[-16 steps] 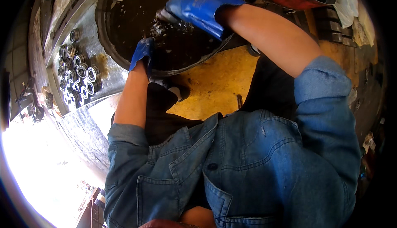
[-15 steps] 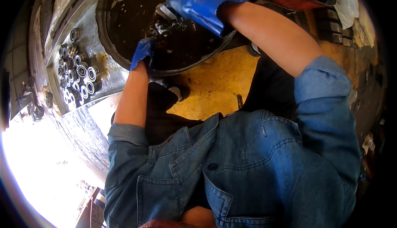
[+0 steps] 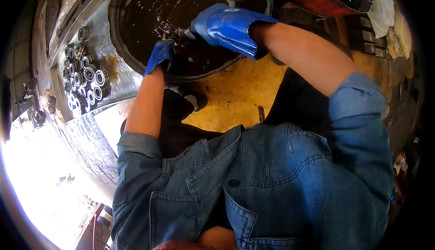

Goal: The person scrubs metal ball bearings with a brush in a bucket of dark liquid, rinses them in a second bucket, and places them on a metal tray. They repeat this process for several bearings, occasionally using a spray bottle to apply liquid to the parts.

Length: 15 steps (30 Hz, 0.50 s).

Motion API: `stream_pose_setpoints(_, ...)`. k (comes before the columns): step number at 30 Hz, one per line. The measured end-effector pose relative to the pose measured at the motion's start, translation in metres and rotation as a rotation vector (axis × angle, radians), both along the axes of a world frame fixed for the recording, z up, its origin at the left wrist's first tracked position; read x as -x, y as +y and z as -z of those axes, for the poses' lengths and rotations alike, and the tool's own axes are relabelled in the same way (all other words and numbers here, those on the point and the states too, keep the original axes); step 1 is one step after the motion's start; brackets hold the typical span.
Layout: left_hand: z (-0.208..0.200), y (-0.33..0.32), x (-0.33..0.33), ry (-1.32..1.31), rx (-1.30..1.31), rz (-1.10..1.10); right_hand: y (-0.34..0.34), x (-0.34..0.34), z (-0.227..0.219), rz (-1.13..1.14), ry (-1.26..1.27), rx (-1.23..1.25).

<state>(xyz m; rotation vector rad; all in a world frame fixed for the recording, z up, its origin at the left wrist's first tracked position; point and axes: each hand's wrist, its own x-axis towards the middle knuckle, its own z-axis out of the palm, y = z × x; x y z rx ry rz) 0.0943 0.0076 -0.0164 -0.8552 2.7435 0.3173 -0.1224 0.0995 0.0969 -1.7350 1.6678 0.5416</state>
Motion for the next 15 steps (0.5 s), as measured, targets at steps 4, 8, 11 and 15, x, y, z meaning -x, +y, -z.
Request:
stream_pose_setpoints(4, 0.019, -0.006, 0.006, 0.035, 0.012, 0.109, 0.016, 0.015, 0.053, -0.019, -0.170, 0.064)
stream_pose_setpoints(8, 0.012, -0.008, -0.004, -0.059, -0.034, 0.017, -0.007, 0.011, -0.010, -0.133, -0.039, 0.164)
stream_pose_setpoints(11, 0.010, -0.005, 0.003, -0.055, -0.047, -0.004, -0.022, 0.033, 0.015, 0.010, 0.035, 0.177)
stream_pose_setpoints(15, -0.015, 0.004, 0.017, -0.264, 0.022, 0.181, -0.035, 0.038, 0.037, 0.062, 0.073, 0.185)
